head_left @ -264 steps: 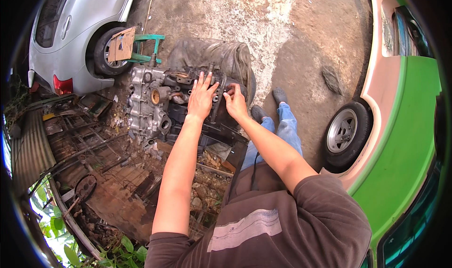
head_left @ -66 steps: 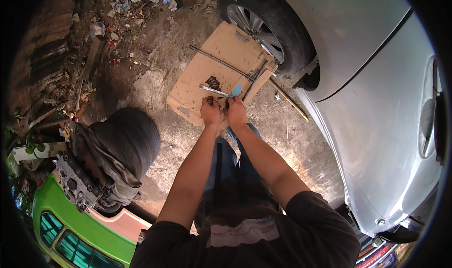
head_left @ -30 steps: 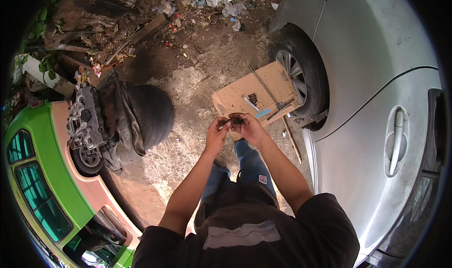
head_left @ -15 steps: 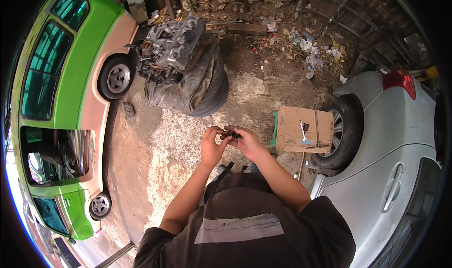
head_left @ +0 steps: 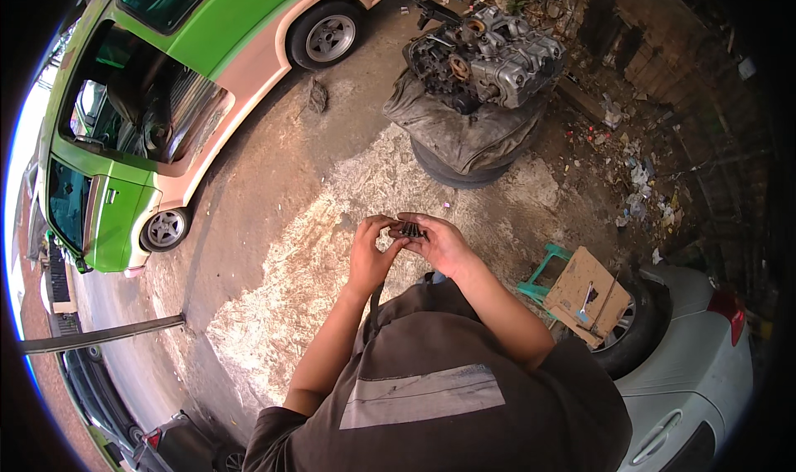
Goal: The person uses a wrench to tighten bolts on a car engine block resting on a cloth on the ground. They repeatedly adjust the wrench and reposition their hands to work on different bolt locations on the engine.
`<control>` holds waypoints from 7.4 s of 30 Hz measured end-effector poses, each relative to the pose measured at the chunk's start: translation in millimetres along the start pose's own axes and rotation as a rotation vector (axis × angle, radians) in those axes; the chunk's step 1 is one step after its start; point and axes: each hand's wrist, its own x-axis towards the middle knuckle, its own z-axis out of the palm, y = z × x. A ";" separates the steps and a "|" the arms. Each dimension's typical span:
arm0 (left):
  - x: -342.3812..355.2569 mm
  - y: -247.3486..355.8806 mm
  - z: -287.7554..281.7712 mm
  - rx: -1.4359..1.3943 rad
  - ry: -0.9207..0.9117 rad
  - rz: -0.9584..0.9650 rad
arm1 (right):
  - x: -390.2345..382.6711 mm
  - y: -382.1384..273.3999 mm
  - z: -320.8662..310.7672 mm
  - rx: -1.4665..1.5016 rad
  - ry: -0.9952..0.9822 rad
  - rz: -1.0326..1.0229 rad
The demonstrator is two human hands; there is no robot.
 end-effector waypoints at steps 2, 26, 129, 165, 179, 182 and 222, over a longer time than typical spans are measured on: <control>5.9 -11.4 -11.5 -0.004 0.060 -0.054 | 22.5 -0.4 12.8 -0.063 -0.009 0.035; 358.8 -131.2 -95.6 0.065 0.195 -0.040 | 382.8 -167.2 110.0 -0.017 -0.100 0.157; 852.2 -75.3 305.8 -0.105 -1.650 1.930 | 610.8 -410.8 -9.1 1.434 1.525 -1.626; 861.4 -89.6 308.9 -0.186 -1.594 1.746 | 624.8 -412.7 -22.8 0.283 2.573 -0.757; 871.3 -82.0 282.2 -0.174 -1.650 1.728 | 641.1 -398.1 -8.4 1.123 2.129 -1.205; 873.7 -83.5 265.3 -0.189 -1.785 1.759 | 648.4 -399.9 -7.0 1.390 1.829 -1.530; 890.7 -104.0 250.5 -0.130 -2.074 2.256 | 773.6 -427.3 45.8 1.857 1.395 -2.400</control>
